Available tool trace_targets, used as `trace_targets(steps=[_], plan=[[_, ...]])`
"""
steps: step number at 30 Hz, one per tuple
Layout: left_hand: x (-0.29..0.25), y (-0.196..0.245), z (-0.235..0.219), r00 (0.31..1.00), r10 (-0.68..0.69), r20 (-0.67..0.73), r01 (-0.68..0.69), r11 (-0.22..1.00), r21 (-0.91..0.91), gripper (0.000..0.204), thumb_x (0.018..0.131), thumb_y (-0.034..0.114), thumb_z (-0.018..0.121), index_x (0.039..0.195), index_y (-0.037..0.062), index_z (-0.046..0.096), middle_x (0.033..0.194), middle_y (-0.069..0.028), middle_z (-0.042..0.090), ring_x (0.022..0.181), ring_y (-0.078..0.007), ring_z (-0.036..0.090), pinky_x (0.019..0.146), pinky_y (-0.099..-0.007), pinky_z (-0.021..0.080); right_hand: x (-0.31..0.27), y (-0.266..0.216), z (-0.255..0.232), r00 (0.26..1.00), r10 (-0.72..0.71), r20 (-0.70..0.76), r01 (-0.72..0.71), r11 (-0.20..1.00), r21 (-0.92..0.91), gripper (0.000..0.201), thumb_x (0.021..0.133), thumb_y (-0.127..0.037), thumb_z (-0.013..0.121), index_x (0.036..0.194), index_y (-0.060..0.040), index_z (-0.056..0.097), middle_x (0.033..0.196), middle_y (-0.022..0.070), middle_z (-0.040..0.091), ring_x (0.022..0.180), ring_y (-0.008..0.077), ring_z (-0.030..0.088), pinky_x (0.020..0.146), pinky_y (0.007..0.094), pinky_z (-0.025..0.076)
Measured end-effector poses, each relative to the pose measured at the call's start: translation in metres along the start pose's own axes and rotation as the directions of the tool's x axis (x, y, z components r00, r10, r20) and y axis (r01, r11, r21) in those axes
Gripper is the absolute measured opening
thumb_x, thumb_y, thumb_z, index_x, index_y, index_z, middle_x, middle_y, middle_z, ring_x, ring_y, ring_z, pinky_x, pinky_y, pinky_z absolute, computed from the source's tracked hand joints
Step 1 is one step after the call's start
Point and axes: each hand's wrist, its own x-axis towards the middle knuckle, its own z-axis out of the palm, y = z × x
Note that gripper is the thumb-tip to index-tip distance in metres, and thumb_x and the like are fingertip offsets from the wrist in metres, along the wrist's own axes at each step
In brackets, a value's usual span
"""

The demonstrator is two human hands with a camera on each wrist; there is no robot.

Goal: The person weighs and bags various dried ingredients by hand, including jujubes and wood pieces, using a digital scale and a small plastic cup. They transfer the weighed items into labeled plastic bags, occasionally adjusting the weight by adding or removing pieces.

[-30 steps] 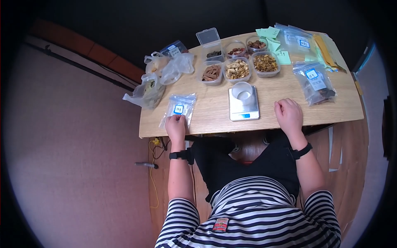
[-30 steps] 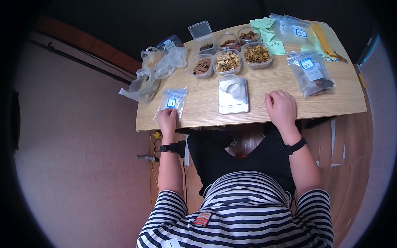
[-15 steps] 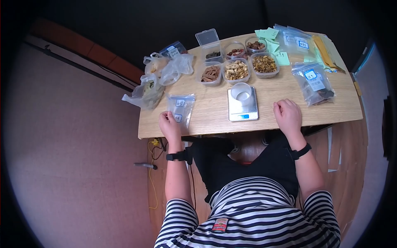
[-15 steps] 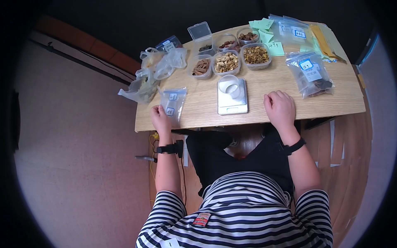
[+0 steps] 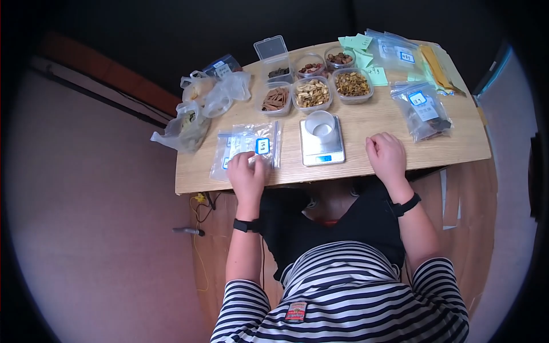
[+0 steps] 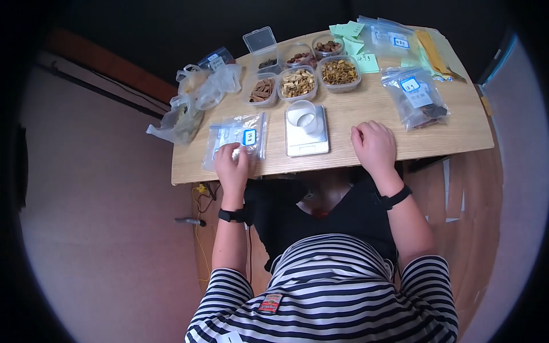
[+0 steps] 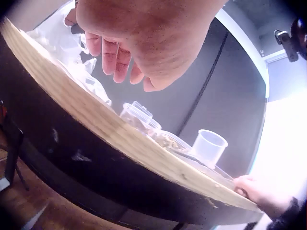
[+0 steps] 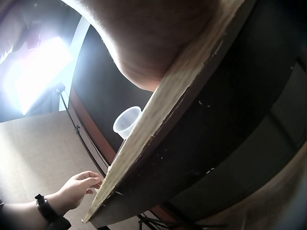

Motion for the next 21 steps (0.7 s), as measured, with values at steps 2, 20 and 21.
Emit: trace_targets(steps=[2, 20, 21], plan=[[0.000, 0.023, 0.005, 1.000, -0.007, 0.029, 0.009, 0.996, -0.083, 0.019, 0.084, 0.019, 0.075, 0.094, 0.0043, 0.069, 0.097, -0.0127, 0.067, 0.095, -0.0344, 0.060, 0.086, -0.0446, 0.047, 0.002, -0.001, 0.000, 1.000, -0.014, -0.002, 0.014, 1.000, 0.004, 0.020, 0.090, -0.017, 0.067, 0.075, -0.0050, 0.063, 0.070, 0.0085, 0.056, 0.071, 0.0308, 0.057, 0.069, 0.0437, 0.044], [-0.014, 0.033, 0.014, 0.992, 0.122, 0.043, -0.107, 0.962, -0.251, 0.009, 0.082, 0.013, 0.072, 0.086, 0.0053, 0.067, 0.085, -0.0103, 0.065, 0.083, -0.0314, 0.059, 0.078, -0.0435, 0.045, 0.003, -0.002, 0.001, 0.999, -0.001, 0.032, 0.001, 1.000, -0.017, 0.022, 0.091, -0.019, 0.066, 0.073, -0.0059, 0.063, 0.070, 0.0087, 0.057, 0.072, 0.0313, 0.058, 0.068, 0.0442, 0.044], [-0.011, 0.027, 0.008, 0.995, 0.099, 0.032, -0.090, 0.974, -0.206, 0.012, 0.081, 0.013, 0.072, 0.090, 0.0055, 0.068, 0.089, -0.0104, 0.066, 0.086, -0.0316, 0.060, 0.081, -0.0429, 0.045, 0.003, -0.002, 0.001, 0.999, 0.007, 0.041, -0.007, 1.000, -0.021, 0.022, 0.091, -0.019, 0.067, 0.074, -0.0061, 0.063, 0.071, 0.0085, 0.057, 0.072, 0.0312, 0.058, 0.068, 0.0439, 0.044]])
